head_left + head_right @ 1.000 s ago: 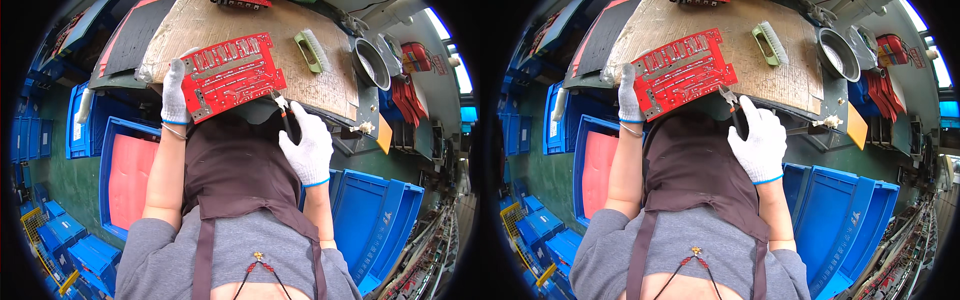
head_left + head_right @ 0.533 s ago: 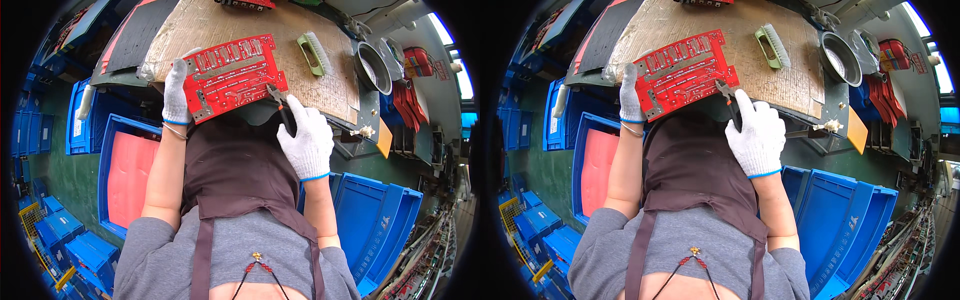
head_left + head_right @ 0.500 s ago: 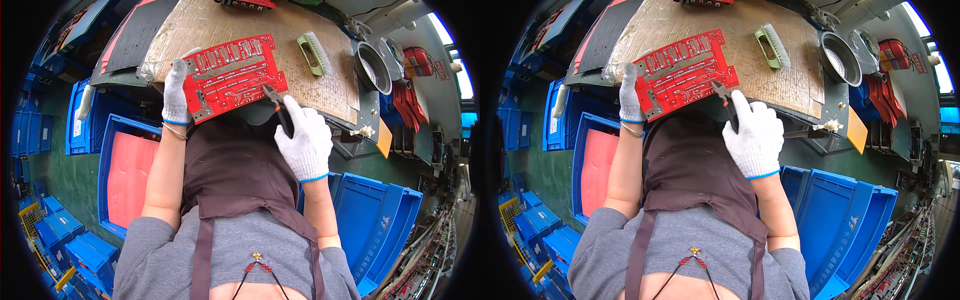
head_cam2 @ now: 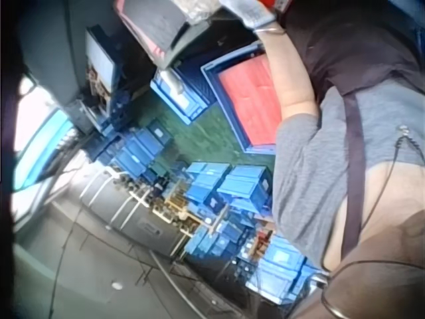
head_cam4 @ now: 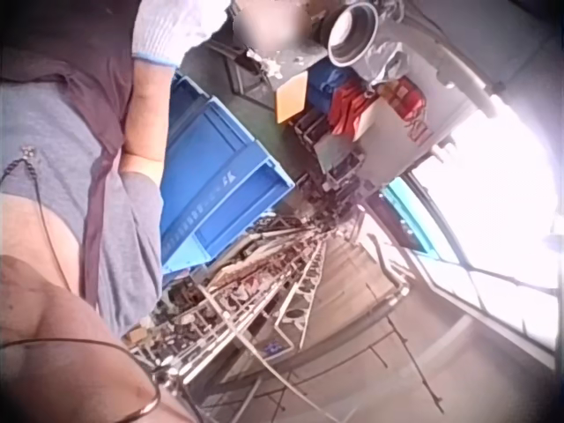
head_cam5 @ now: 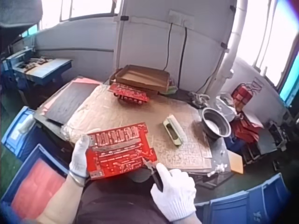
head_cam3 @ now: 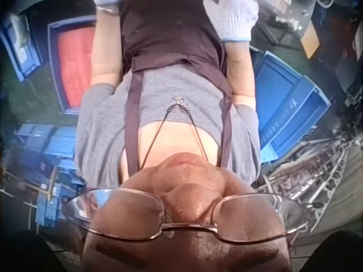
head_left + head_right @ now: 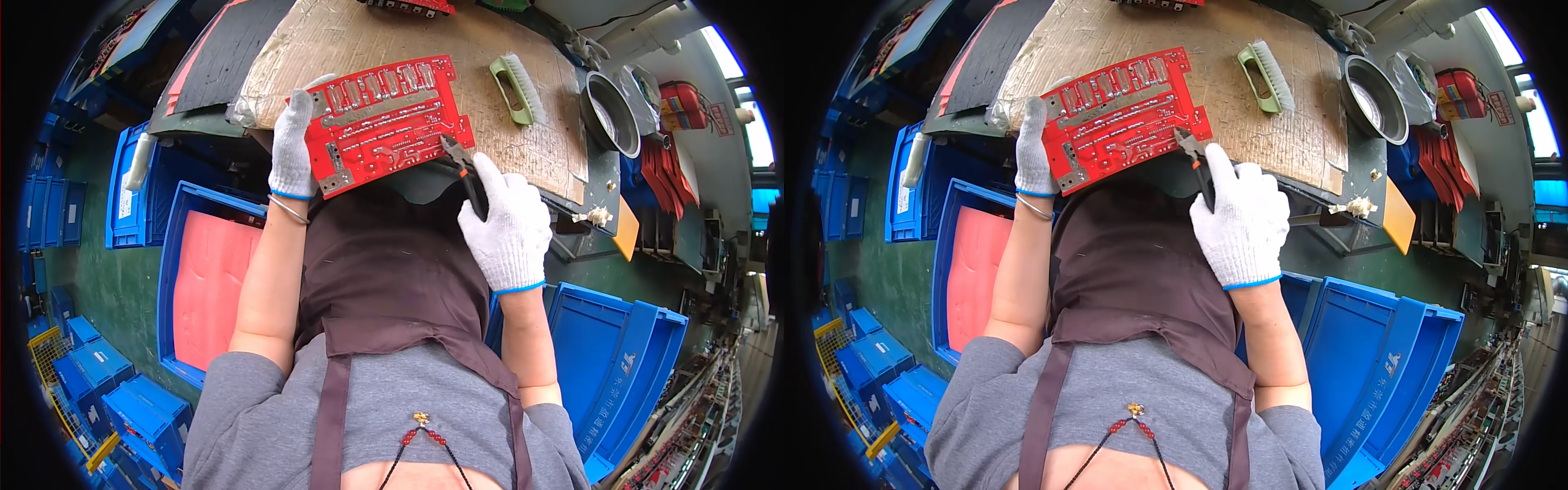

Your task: Trimming excess wire leads from a printed circuit board using wire cutters.

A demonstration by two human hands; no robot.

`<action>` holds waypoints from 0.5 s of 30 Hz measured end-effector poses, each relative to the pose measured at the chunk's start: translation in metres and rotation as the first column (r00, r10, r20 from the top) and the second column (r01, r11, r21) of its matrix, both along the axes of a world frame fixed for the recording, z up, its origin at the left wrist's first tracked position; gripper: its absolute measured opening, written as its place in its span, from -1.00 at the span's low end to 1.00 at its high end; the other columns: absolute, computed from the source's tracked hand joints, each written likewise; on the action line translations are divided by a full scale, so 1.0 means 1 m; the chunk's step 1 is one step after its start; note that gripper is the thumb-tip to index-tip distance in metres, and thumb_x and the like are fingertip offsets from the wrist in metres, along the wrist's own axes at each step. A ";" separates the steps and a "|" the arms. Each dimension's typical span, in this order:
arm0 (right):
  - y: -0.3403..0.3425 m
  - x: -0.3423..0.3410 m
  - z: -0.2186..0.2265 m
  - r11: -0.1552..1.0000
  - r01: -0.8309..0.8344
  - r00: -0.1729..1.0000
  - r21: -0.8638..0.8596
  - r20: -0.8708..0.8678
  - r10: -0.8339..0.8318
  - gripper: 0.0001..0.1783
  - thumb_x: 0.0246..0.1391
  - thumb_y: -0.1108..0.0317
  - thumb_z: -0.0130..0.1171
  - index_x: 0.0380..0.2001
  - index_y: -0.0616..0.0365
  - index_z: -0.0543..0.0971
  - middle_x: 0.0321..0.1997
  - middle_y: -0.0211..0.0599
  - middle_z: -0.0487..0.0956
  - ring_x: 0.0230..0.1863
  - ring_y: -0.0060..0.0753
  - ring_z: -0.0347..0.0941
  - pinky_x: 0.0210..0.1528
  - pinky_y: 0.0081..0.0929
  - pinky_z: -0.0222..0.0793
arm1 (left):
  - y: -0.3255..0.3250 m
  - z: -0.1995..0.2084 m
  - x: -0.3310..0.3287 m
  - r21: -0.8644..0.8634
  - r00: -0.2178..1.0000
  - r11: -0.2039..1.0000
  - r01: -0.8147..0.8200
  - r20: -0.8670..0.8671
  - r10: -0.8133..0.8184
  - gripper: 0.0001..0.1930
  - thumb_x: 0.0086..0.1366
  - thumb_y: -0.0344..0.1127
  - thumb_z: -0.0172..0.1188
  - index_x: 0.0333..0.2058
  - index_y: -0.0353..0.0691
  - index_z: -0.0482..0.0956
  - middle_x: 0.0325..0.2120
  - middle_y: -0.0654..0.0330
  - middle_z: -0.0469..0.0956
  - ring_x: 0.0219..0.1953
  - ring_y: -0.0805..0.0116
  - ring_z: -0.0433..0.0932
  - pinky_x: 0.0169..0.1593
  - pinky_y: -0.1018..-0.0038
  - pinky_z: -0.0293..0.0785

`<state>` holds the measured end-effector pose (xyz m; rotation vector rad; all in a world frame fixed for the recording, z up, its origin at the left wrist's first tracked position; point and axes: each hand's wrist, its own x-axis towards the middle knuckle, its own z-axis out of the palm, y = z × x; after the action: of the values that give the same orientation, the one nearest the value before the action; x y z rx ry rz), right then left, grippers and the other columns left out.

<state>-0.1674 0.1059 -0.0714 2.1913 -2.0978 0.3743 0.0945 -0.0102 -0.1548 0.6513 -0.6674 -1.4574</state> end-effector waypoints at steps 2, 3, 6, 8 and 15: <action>0.002 0.002 0.002 0.999 -0.046 0.999 -0.018 -0.005 0.045 -0.33 0.01 0.24 0.41 0.27 -0.12 0.59 -0.17 -0.20 0.57 -0.09 -0.06 0.57 -0.02 -0.12 0.51 | 0.001 0.002 -0.001 0.002 1.000 1.000 0.010 -0.008 -0.010 -0.28 0.55 0.20 0.14 0.30 -0.40 0.47 0.10 -0.05 0.66 0.06 0.17 0.73 0.10 0.22 0.74; 0.003 0.003 0.002 0.995 -0.088 0.996 -0.035 -0.009 0.088 -0.33 0.01 0.25 0.41 0.27 -0.12 0.60 -0.18 -0.20 0.57 -0.09 -0.06 0.57 -0.03 -0.12 0.51 | 0.001 0.002 -0.001 0.002 1.000 1.000 0.011 -0.010 -0.011 -0.28 0.55 0.20 0.14 0.30 -0.40 0.47 0.10 -0.05 0.66 0.06 0.17 0.73 0.10 0.22 0.74; -0.001 0.002 0.003 0.991 -0.125 0.992 -0.049 -0.027 0.124 -0.33 0.01 0.27 0.39 0.27 -0.12 0.60 -0.19 -0.21 0.56 -0.10 -0.08 0.57 -0.05 -0.11 0.50 | 0.000 0.002 0.001 0.006 1.000 1.000 0.013 -0.017 -0.012 -0.29 0.55 0.20 0.13 0.30 -0.40 0.46 0.11 -0.05 0.65 0.07 0.17 0.73 0.10 0.22 0.74; -0.005 -0.004 0.007 0.994 -0.105 0.992 -0.041 -0.076 0.102 -0.34 0.01 0.29 0.37 0.26 -0.13 0.60 -0.21 -0.20 0.55 -0.14 -0.07 0.56 -0.08 -0.11 0.49 | -0.001 0.002 0.000 -0.016 1.000 1.000 0.009 0.015 -0.009 -0.30 0.56 0.19 0.11 0.31 -0.40 0.45 0.11 -0.06 0.65 0.07 0.17 0.72 0.10 0.22 0.75; -0.006 -0.001 0.018 0.990 -0.141 0.986 -0.012 -0.087 0.139 -0.35 0.00 0.30 0.36 0.25 -0.14 0.61 -0.23 -0.20 0.55 -0.15 -0.07 0.57 -0.09 -0.10 0.49 | 0.001 0.004 0.000 -0.006 1.000 1.000 0.021 0.000 -0.021 -0.31 0.57 0.18 0.10 0.31 -0.39 0.45 0.11 -0.05 0.65 0.08 0.18 0.72 0.10 0.23 0.74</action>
<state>-0.1682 0.0999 -0.0538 2.3077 -1.8956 0.3015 0.0947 -0.0092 -0.1507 0.6414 -0.6804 -1.4736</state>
